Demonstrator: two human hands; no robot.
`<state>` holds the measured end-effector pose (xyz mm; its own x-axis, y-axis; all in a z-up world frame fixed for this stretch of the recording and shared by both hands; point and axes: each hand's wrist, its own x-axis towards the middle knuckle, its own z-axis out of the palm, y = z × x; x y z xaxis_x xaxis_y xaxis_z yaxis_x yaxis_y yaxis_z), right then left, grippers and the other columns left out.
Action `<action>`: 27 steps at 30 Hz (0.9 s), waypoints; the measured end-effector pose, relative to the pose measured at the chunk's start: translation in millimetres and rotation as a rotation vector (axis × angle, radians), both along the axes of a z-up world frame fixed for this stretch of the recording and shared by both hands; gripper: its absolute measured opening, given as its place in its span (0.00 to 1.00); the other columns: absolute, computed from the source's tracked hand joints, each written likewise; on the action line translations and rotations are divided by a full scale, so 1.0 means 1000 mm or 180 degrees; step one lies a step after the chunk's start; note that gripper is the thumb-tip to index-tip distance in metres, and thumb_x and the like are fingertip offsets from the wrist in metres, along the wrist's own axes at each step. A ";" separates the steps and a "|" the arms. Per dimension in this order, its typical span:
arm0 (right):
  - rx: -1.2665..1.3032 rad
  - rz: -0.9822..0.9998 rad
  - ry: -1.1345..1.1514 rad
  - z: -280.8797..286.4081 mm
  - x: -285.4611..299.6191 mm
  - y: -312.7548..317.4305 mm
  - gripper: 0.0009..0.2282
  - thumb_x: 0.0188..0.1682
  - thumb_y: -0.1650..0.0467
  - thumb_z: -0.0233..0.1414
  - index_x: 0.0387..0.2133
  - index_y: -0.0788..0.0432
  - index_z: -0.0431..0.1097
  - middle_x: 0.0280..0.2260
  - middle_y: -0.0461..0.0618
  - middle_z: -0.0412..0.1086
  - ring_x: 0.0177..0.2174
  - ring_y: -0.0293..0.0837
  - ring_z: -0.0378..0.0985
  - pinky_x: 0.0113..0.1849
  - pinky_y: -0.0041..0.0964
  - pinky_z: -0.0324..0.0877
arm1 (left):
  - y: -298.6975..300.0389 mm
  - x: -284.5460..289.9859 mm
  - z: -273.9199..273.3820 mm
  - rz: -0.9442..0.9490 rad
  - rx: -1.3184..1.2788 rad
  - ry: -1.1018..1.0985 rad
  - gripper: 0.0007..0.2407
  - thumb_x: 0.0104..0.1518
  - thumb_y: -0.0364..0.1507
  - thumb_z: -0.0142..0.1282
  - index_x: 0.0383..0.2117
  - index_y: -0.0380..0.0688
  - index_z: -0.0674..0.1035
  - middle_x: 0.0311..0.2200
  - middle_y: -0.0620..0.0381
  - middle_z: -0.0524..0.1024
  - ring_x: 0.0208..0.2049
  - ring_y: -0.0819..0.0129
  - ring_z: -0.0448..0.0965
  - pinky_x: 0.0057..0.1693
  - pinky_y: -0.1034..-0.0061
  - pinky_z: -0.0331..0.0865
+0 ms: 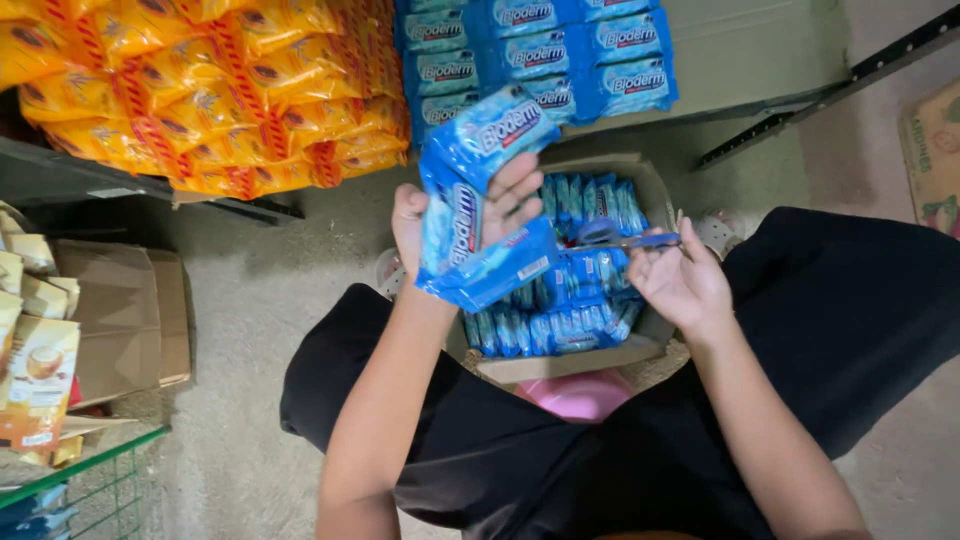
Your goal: Sorting multi-packs of soap and cutting them into individual bars in a retail backroom.
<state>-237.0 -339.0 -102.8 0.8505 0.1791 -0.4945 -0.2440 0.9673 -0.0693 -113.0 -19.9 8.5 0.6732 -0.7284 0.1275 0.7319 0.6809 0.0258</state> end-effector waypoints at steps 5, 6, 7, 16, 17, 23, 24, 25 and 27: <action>0.0182 -0.0233 -0.0715 0.043 0.014 -0.028 0.19 0.66 0.60 0.48 0.40 0.66 0.72 0.44 0.58 0.75 0.48 0.55 0.75 0.51 0.45 0.70 | -0.018 -0.010 0.037 0.0078 0.0627 -0.0240 0.43 0.38 0.37 0.54 0.69 0.28 0.60 0.69 0.36 0.60 0.68 0.45 0.63 0.75 0.53 0.54; -0.0039 -0.0264 -0.0920 0.062 0.022 -0.036 0.18 0.67 0.60 0.47 0.41 0.67 0.71 0.47 0.58 0.75 0.53 0.57 0.75 0.54 0.46 0.70 | -0.023 -0.010 0.041 0.0130 0.0759 -0.0381 0.45 0.36 0.36 0.54 0.69 0.30 0.59 0.70 0.38 0.59 0.69 0.45 0.61 0.75 0.53 0.54; -0.0060 -0.0304 -0.0955 0.078 0.028 -0.035 0.18 0.67 0.60 0.47 0.41 0.67 0.71 0.47 0.58 0.75 0.53 0.57 0.75 0.54 0.46 0.70 | -0.027 -0.010 0.037 0.0093 0.0740 -0.0421 0.45 0.36 0.36 0.54 0.69 0.30 0.59 0.70 0.38 0.59 0.69 0.45 0.61 0.75 0.53 0.54; -0.1741 0.0860 -0.2443 0.139 0.090 -0.028 0.09 0.56 0.68 0.57 0.39 0.63 0.69 0.47 0.58 0.70 0.51 0.60 0.74 0.52 0.55 0.69 | -0.072 -0.004 -0.039 -0.0774 -0.0014 -0.0398 0.38 0.71 0.52 0.48 0.62 0.16 0.58 0.55 0.21 0.69 0.50 0.39 0.79 0.57 0.54 0.74; -0.1966 0.0805 -0.2585 0.138 0.095 -0.031 0.09 0.55 0.68 0.58 0.39 0.63 0.69 0.48 0.55 0.68 0.53 0.56 0.72 0.55 0.52 0.68 | -0.080 -0.009 -0.016 -0.0707 0.0466 -0.0716 0.34 0.62 0.45 0.56 0.65 0.33 0.57 0.53 0.34 0.71 0.47 0.43 0.81 0.52 0.56 0.76; -0.3388 0.0150 -0.2657 0.051 0.098 -0.078 0.11 0.54 0.66 0.59 0.36 0.64 0.71 0.46 0.51 0.67 0.50 0.48 0.70 0.50 0.42 0.67 | -0.098 -0.015 0.009 -0.0541 0.1451 -0.0725 0.43 0.48 0.24 0.65 0.74 0.57 0.54 0.49 0.49 0.73 0.42 0.58 0.82 0.46 0.65 0.78; -0.3233 -0.0027 -0.2365 0.027 0.091 -0.085 0.11 0.55 0.67 0.59 0.37 0.65 0.72 0.43 0.51 0.66 0.46 0.46 0.69 0.46 0.39 0.65 | -0.098 -0.013 0.005 -0.0389 0.1618 -0.0801 0.45 0.48 0.18 0.63 0.76 0.54 0.54 0.50 0.49 0.73 0.43 0.66 0.80 0.47 0.68 0.78; -0.3204 -0.0027 -0.2360 0.034 0.096 -0.076 0.11 0.55 0.67 0.59 0.37 0.65 0.72 0.43 0.51 0.66 0.46 0.46 0.69 0.46 0.39 0.65 | -0.096 -0.008 0.006 -0.0388 0.1645 -0.0790 0.45 0.48 0.18 0.63 0.76 0.54 0.54 0.50 0.49 0.73 0.43 0.66 0.80 0.47 0.68 0.78; -0.4438 0.0143 -0.2059 0.049 0.092 -0.064 0.07 0.55 0.69 0.57 0.36 0.62 0.72 0.43 0.55 0.71 0.39 0.47 0.71 0.44 0.39 0.68 | -0.099 -0.006 0.003 0.0030 0.2066 -0.1138 0.44 0.45 0.18 0.64 0.74 0.48 0.56 0.49 0.49 0.74 0.40 0.63 0.80 0.47 0.69 0.79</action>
<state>-144.9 -403.1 -54.0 0.9857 -0.0671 0.1546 0.1574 0.0385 -0.9868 -118.5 -118.6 11.2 0.6780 -0.7262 -0.1142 0.5975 0.4538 0.6611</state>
